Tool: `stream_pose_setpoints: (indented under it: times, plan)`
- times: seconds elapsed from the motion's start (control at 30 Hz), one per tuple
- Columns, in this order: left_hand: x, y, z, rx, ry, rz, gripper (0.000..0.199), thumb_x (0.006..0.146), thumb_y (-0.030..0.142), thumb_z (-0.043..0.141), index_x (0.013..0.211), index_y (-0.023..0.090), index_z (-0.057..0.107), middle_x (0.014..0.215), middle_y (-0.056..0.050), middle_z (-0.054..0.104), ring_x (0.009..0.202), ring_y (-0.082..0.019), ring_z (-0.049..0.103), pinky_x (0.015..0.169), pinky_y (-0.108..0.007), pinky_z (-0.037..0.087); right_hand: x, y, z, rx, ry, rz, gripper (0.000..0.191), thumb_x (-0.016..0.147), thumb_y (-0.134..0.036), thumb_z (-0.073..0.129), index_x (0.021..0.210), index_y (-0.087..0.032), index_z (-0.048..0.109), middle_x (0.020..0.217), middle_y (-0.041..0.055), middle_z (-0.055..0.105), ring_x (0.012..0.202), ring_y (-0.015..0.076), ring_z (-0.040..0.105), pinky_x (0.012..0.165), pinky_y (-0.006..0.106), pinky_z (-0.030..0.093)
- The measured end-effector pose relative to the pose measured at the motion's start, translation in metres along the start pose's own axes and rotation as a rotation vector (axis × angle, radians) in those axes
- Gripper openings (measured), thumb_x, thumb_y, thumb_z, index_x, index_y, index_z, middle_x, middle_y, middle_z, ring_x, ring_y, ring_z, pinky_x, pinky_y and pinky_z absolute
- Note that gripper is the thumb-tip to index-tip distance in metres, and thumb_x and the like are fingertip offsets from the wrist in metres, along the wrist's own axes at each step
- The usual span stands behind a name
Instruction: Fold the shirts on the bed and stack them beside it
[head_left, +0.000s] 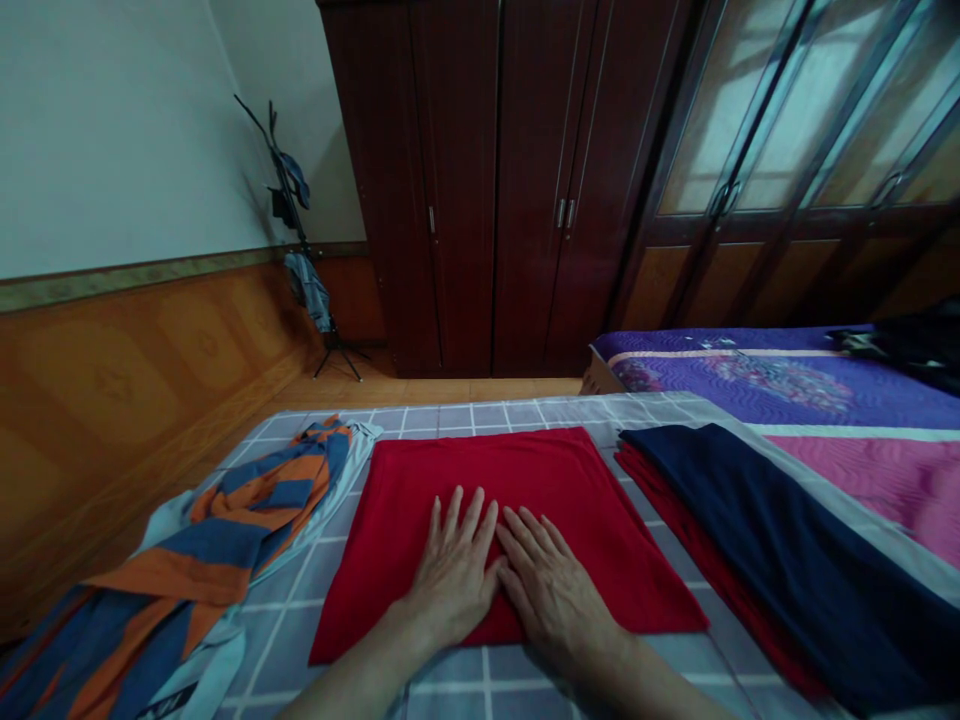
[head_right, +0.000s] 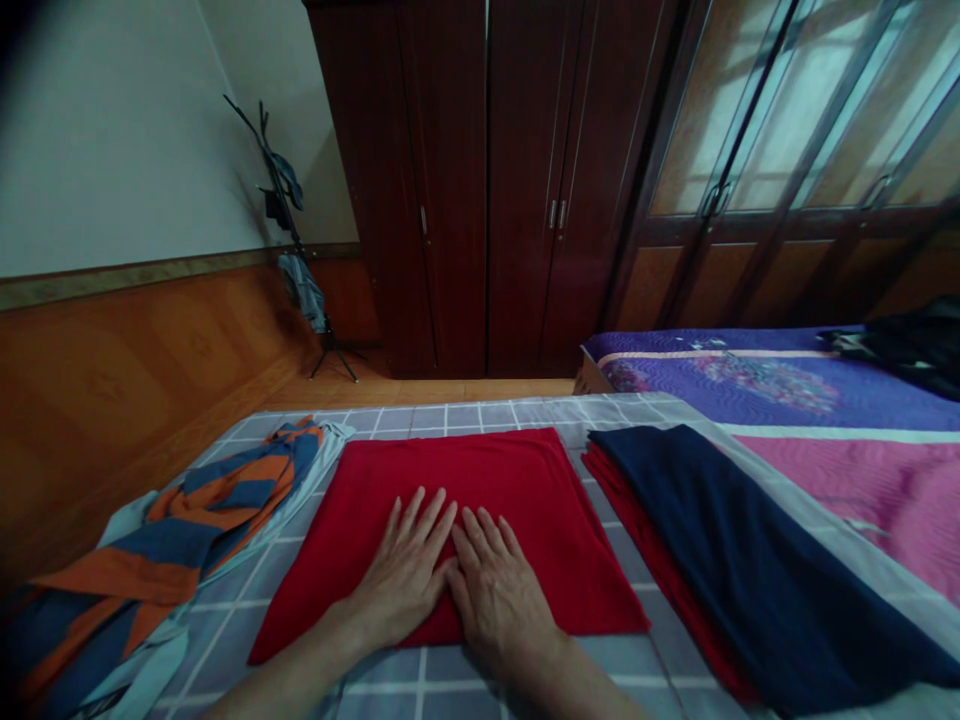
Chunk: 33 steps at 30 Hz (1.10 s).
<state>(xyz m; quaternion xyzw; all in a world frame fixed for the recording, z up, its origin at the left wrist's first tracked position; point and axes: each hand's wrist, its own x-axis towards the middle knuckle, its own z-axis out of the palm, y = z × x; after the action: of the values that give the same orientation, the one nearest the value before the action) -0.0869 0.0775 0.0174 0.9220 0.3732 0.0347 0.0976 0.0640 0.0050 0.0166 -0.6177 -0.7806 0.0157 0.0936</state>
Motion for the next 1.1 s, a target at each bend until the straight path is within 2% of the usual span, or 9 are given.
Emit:
stream_pose_setpoints:
  times: [0.17, 0.27, 0.37, 0.47, 0.6, 0.7, 0.87, 1.0, 1.1]
  plan:
    - [-0.018, -0.018, -0.008, 0.038, 0.005, -0.038, 0.065, 0.092, 0.060, 0.026, 0.148, 0.027, 0.018, 0.155, -0.005, 0.009, 0.141, -0.032, 0.002, 0.112, -0.059, 0.010, -0.024, 0.045, -0.001, -0.086, 0.072, 0.067, 0.058, 0.094, -0.053, 0.035, 0.143, -0.022, 0.034, 0.149, 0.0073, 0.029, 0.137, 0.0265, 0.026, 0.110, 0.050, 0.029]
    - [-0.041, -0.040, -0.013, 0.069, 0.012, -0.099, 0.063, 0.093, 0.059, 0.027, 0.147, 0.028, 0.018, 0.155, -0.004, 0.011, 0.142, -0.031, 0.003, 0.112, -0.058, 0.010, -0.048, 0.080, 0.005, -0.180, 0.156, 0.131, 0.058, 0.093, -0.052, 0.037, 0.142, -0.022, 0.036, 0.148, 0.0067, 0.032, 0.137, 0.0265, 0.027, 0.109, 0.051, 0.030]
    - [-0.059, -0.052, -0.017, 0.095, 0.015, -0.167, 0.064, 0.092, 0.058, 0.031, 0.147, 0.026, 0.022, 0.154, -0.006, 0.012, 0.142, -0.031, 0.004, 0.113, -0.056, 0.011, -0.060, 0.093, 0.010, -0.242, 0.255, 0.193, 0.057, 0.090, -0.050, 0.041, 0.138, -0.018, 0.045, 0.146, 0.0109, 0.037, 0.136, 0.0304, 0.028, 0.108, 0.055, 0.030]
    - [-0.059, -0.038, -0.021, 0.083, 0.006, -0.124, 0.066, 0.092, 0.056, 0.032, 0.148, 0.024, 0.017, 0.154, -0.006, 0.009, 0.142, -0.030, 0.003, 0.114, -0.055, 0.010, -0.048, 0.070, 0.013, -0.216, 0.289, 0.175, 0.054, 0.089, -0.044, 0.045, 0.135, -0.017, 0.049, 0.145, 0.0128, 0.038, 0.136, 0.0319, 0.029, 0.107, 0.054, 0.031]
    - [-0.041, -0.002, -0.018, 0.039, -0.005, -0.012, 0.067, 0.094, 0.048, 0.035, 0.149, 0.023, 0.007, 0.155, -0.005, 0.002, 0.142, -0.029, -0.002, 0.114, -0.055, 0.010, -0.022, 0.017, 0.015, -0.136, 0.192, 0.014, 0.052, 0.090, -0.031, 0.045, 0.140, -0.018, 0.041, 0.147, 0.0097, 0.034, 0.136, 0.0278, 0.029, 0.109, 0.048, 0.031]
    - [-0.038, 0.006, -0.013, 0.008, -0.051, 0.017, 0.064, 0.094, 0.049, 0.034, 0.149, 0.026, 0.009, 0.155, -0.004, 0.005, 0.142, -0.029, 0.000, 0.113, -0.058, 0.009, -0.018, 0.005, 0.017, -0.129, 0.138, -0.031, 0.053, 0.092, -0.033, 0.042, 0.142, -0.019, 0.037, 0.148, 0.0088, 0.031, 0.137, 0.0282, 0.028, 0.108, 0.049, 0.032]
    - [-0.065, -0.026, -0.013, 0.035, -0.024, -0.061, 0.068, 0.091, 0.060, 0.031, 0.148, 0.028, 0.011, 0.155, -0.004, 0.005, 0.141, -0.032, 0.001, 0.112, -0.059, 0.011, -0.044, 0.047, 0.018, -0.215, 0.203, 0.088, 0.053, 0.092, -0.044, 0.040, 0.140, -0.020, 0.042, 0.147, 0.0086, 0.034, 0.136, 0.0291, 0.029, 0.107, 0.052, 0.032]
    - [-0.092, -0.058, -0.010, 0.102, 0.042, -0.166, 0.064, 0.092, 0.055, 0.034, 0.147, 0.029, 0.015, 0.154, -0.004, 0.009, 0.142, -0.030, 0.009, 0.112, -0.056, 0.016, -0.069, 0.086, 0.020, -0.269, 0.326, 0.189, 0.054, 0.090, -0.040, 0.038, 0.136, -0.015, 0.047, 0.147, 0.0117, 0.034, 0.137, 0.0301, 0.026, 0.108, 0.052, 0.031]
    - [-0.105, -0.075, -0.004, 0.137, 0.113, -0.221, 0.059, 0.093, 0.047, 0.037, 0.147, 0.028, 0.021, 0.154, -0.003, 0.015, 0.141, -0.029, 0.013, 0.111, -0.057, 0.019, -0.083, 0.106, 0.021, -0.244, 0.353, 0.228, 0.056, 0.089, -0.040, 0.035, 0.137, -0.011, 0.043, 0.144, 0.0156, 0.040, 0.134, 0.0308, 0.033, 0.105, 0.050, 0.036]
